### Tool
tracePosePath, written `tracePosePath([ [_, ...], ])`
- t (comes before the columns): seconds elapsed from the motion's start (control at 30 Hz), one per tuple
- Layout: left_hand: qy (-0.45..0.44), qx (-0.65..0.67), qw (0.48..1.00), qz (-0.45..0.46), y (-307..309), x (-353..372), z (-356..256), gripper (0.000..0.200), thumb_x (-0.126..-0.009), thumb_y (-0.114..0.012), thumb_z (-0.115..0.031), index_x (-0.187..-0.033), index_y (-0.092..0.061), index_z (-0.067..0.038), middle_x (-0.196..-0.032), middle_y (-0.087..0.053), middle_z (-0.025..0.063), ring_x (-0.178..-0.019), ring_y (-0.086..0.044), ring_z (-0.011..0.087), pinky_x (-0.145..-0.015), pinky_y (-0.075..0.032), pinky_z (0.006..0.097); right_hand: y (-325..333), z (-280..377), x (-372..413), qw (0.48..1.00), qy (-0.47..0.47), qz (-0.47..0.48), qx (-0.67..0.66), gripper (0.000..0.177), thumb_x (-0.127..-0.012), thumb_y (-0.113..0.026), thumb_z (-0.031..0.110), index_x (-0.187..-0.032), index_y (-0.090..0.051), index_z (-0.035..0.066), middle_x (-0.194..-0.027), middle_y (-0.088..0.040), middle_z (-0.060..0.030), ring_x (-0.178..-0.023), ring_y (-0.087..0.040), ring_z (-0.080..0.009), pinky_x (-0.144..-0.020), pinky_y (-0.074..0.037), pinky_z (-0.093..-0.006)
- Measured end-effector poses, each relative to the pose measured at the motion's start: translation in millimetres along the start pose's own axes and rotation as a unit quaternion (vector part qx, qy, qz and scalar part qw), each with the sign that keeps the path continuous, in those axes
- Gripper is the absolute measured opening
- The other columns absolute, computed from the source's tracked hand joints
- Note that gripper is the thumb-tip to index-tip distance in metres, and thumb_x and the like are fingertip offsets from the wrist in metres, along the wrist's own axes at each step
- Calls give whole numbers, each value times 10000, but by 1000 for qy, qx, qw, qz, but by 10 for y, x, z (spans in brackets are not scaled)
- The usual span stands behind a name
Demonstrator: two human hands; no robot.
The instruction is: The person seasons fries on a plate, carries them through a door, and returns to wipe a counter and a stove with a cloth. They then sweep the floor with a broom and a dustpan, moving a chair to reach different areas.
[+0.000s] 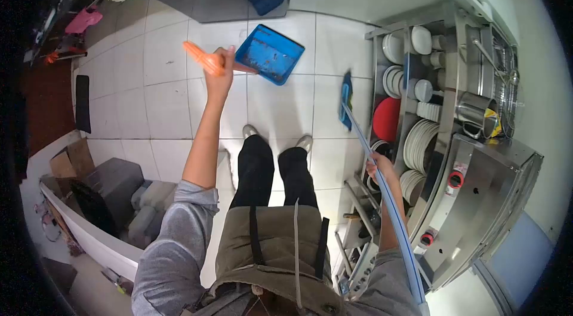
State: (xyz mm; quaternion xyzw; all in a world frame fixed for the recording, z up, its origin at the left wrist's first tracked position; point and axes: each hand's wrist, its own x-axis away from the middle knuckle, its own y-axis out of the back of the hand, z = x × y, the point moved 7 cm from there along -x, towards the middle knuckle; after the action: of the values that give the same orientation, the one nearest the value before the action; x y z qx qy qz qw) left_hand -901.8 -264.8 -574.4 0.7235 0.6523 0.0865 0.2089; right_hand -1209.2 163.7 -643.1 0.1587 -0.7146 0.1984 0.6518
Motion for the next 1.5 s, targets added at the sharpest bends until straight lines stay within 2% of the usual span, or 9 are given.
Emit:
tracePosePath([
  [0.17,54,283,943,-166,1247,282,466,300,-834,-556,-75,-559,-436,-56,-527,-441,-12,-478,-397,82,-435,-308,213,-1081,-348,62,992,50,43,110,163,-895,-436,163,-1023,-357,100,-570,-384,-5,-376,-338,-47,-301,-281,-158],
  [0.4,-90,241,949,-183,3464,365,-972,361,-839,-402,-142,-531,-215,-136,-481,-169,-23,-431,-155,102,-450,-205,277,-1825,-746,-141,992,-2,54,115,205,-898,-419,174,-1086,-356,121,-640,-408,-28,-381,-319,-41,-302,-256,-158],
  [0.57,-115,166,884,-422,4601,712,-1489,391,-816,-413,-90,-505,-185,-158,-459,-111,-24,-417,-120,102,-452,-207,272,-2608,-1499,-516,973,-113,196,44,154,-912,-405,218,-1023,-385,113,-587,-381,-8,-372,-312,-52,-290,-267,-172],
  [0.8,-177,142,836,-499,4827,932,-1722,442,-790,-450,-66,-487,-152,-185,-446,-78,-36,-405,-127,100,-473,-226,264,-3452,-1902,-643,909,-283,306,0,94,-919,-405,219,-962,-386,137,-575,-362,4,-377,-330,-53,-282,-266,-180],
  [0.93,-170,77,799,-572,4724,941,-1773,437,-785,-460,-76,-476,-170,-186,-457,-70,-43,-410,-133,94,-490,-260,258,-2676,-835,369,962,-91,249,70,291,-911,-409,137,-1198,-366,116,-634,-442,-36,-384,-370,-43,-275,-292,-163],
  [1.1,-165,84,784,-593,4503,931,-1650,451,-771,-486,-83,-472,-163,-185,-454,-75,-41,-409,-140,100,-495,-276,263,-1845,324,1357,987,-8,142,70,284,-905,-429,157,-1184,-390,194,-632,-445,-38,-385,-374,-71,-293,-280,-175],
  [1.23,-139,81,738,-655,4342,957,-1478,450,-760,-534,-102,-454,-212,-174,-461,-116,-18,-430,-163,120,-503,-267,292,-1264,1235,907,1000,-10,-11,-13,141,-899,-437,227,-1001,-448,130,-615,-448,-31,-383,-395,-75,-305,-326,-177],
  [1.3,-116,80,741,-656,4292,953,-1373,433,-763,-544,-113,-463,-236,-168,-460,-124,-18,-434,-172,115,-501,-266,283,-1179,1804,361,999,8,28,-37,226,-896,-422,242,-802,-412,36,-557,-422,-8,-388,-418,-64,-312,-374,-174],
  [1.5,-74,58,685,-723,4154,1273,-1185,403,-746,-563,-87,-463,-283,-149,-448,-164,-14,-426,-220,115,-492,-274,285,-2312,2440,-290,990,-55,34,123,279,-853,-482,238,-650,-377,78,-548,-408,12,-385,-414,-61,-332,-365,-176],
])
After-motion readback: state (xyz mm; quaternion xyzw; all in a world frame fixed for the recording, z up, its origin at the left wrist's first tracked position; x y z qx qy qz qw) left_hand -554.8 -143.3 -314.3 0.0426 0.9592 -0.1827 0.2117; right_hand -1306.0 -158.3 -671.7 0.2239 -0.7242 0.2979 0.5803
